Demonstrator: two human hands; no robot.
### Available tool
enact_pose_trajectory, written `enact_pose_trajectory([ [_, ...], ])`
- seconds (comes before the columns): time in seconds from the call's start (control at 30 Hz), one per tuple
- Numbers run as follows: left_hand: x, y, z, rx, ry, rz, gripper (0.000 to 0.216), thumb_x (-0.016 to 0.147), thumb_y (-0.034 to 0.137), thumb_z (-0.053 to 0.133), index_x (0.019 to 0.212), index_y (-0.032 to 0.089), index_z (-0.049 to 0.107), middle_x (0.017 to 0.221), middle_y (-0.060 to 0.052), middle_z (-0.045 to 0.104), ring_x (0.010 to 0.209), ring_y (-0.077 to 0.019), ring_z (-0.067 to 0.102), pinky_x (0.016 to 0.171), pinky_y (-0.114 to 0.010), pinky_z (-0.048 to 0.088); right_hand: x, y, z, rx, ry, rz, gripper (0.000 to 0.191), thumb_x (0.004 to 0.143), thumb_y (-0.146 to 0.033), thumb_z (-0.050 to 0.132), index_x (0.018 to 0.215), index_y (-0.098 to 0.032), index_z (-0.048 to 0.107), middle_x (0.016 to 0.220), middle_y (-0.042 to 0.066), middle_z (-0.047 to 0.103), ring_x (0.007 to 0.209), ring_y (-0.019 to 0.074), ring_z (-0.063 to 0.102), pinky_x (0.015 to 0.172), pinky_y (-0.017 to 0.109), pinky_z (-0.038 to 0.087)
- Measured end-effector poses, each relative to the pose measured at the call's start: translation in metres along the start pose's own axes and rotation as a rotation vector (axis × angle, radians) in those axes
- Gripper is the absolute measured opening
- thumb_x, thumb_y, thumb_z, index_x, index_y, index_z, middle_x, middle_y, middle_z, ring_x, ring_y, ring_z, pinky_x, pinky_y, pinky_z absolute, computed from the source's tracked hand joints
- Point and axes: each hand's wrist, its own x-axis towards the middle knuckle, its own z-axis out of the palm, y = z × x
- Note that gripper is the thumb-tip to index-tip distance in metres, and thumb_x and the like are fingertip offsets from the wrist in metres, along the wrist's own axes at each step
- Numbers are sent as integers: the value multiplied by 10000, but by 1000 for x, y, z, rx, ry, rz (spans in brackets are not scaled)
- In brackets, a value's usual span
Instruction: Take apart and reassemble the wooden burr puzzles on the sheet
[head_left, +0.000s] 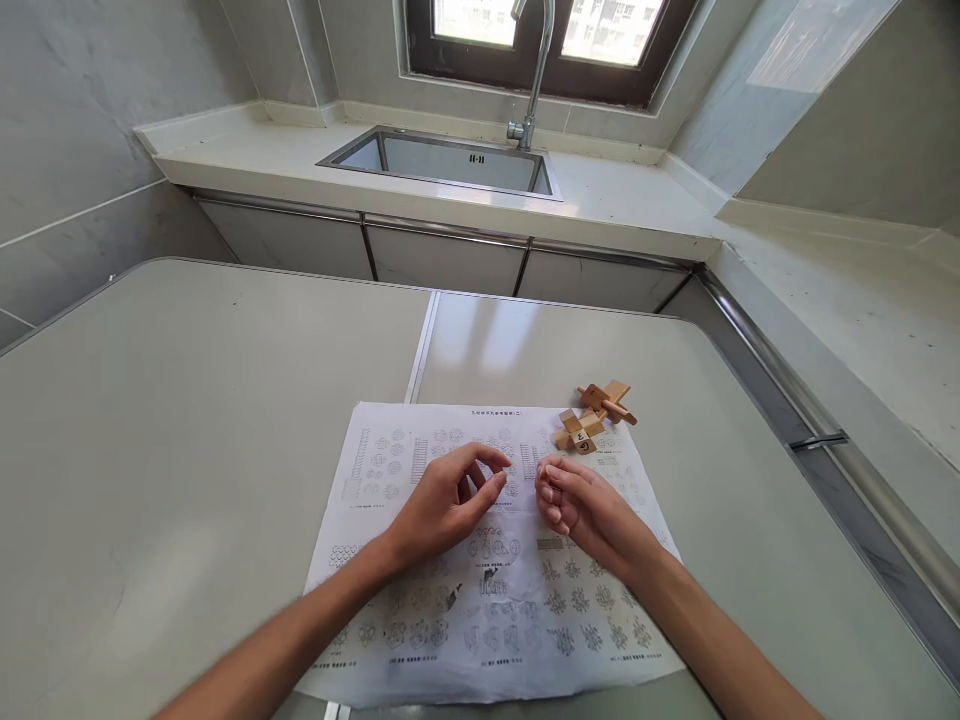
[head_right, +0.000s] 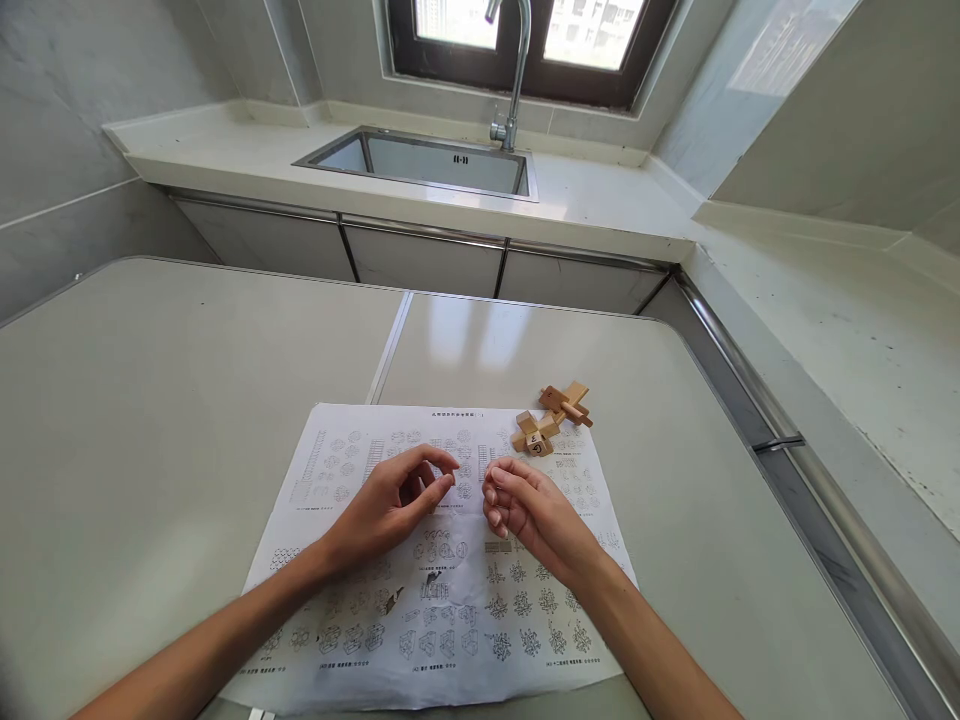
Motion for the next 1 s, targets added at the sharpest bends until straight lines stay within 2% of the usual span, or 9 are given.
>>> enact_pose_trajectory([
  [1.0, -1, 1, 0, 3, 4, 15, 226, 1032, 379, 597, 1108, 188, 693, 744, 6, 652, 637, -133, 584, 581, -242, 488, 0, 0, 0, -21, 8, -2, 290, 876, -416, 865, 905, -193, 681, 775, -4, 605, 625, 111, 542, 538, 228, 415],
])
